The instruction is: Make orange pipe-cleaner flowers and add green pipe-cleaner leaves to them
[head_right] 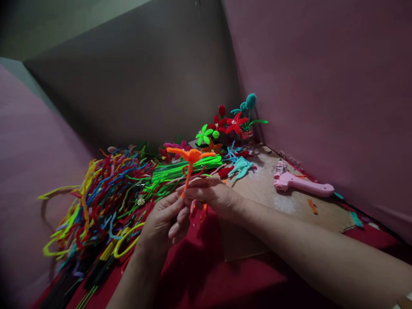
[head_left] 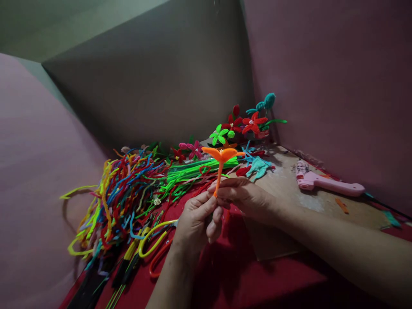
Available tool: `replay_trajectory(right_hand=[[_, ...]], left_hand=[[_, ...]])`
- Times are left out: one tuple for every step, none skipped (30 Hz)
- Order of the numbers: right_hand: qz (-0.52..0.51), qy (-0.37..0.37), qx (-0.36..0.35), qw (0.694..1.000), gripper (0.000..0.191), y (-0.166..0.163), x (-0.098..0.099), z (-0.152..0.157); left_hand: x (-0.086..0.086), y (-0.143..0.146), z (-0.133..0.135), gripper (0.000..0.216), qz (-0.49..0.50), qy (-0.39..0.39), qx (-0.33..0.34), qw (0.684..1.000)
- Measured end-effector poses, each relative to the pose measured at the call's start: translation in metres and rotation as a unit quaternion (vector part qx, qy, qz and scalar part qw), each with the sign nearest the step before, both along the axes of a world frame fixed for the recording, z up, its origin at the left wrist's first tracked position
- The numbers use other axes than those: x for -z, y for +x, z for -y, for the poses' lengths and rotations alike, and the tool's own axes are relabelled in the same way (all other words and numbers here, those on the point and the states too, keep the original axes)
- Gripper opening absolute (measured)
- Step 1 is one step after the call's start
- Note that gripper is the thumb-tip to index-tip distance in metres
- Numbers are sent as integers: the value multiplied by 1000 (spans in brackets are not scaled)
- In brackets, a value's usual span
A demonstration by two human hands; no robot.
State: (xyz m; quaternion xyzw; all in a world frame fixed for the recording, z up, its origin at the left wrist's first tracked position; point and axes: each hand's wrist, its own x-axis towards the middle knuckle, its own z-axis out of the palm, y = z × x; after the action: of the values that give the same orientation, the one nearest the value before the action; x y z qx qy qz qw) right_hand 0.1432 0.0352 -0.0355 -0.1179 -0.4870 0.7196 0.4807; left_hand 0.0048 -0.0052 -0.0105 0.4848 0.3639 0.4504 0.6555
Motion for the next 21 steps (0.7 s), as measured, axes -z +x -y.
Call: replay_trajectory(right_hand=[[-6,-4,10,1000,15,0,-1,0],[-11,-7,26,1000,12,-1,-1,0],[-15,-14,43,999,10,-1,-1,0],[-19,-25,62,998,8,-2,0,0],[-23,-39,81,996,8,-3,0,-1],[-27,-56,100,993,9,-4,1,-2],[-32,-74,115,990,10,-5,2,-2],[-36,-88,125,988,11,-6,3,-2],[-39,-98,129,986,11,-6,3,-1],[-35,-100,129,986,11,-7,4,-1],[-26,-96,127,987,9,-7,4,0],[-14,-88,125,988,8,-7,3,2],[0,-76,127,989,7,-7,3,3],[14,-60,133,989,7,-7,2,4],[26,-42,143,988,8,-7,1,5],[34,-20,153,987,8,-6,0,5],[44,5,161,986,8,-5,0,6],[58,34,165,984,9,-3,-1,6],[73,63,164,982,10,-2,-2,7],[88,89,160,979,10,-1,-3,7],[100,110,155,977,11,0,-4,7]], left_hand=[[0,0,0,20,-8,11,9,1000],[1,-1,0,20,-34,32,7,999],[1,-1,0,21,-77,65,-9,995],[3,0,0,23,-133,108,-37,985],[4,0,0,22,-195,157,-76,965],[6,1,0,20,-254,207,-120,937],[9,2,0,16,-306,254,-160,903],[12,2,-1,15,-345,295,-193,870],[15,2,-2,15,-374,330,-216,839],[18,2,-3,14,-397,358,-229,813],[20,2,-3,12,-415,381,-234,792],[22,1,-4,10,-428,398,-236,777],[23,1,-4,10,-437,408,-237,766],[24,1,-4,10,-442,412,-239,760],[24,0,-3,11,-443,410,-238,761],[23,1,-3,11,-439,403,-237,767],[22,1,-2,12,-429,391,-236,779],[21,2,0,12,-414,376,-238,794],[20,3,1,13,-396,358,-239,811],[18,4,2,14,-376,340,-240,828],[17,5,3,15,-356,323,-242,843]])
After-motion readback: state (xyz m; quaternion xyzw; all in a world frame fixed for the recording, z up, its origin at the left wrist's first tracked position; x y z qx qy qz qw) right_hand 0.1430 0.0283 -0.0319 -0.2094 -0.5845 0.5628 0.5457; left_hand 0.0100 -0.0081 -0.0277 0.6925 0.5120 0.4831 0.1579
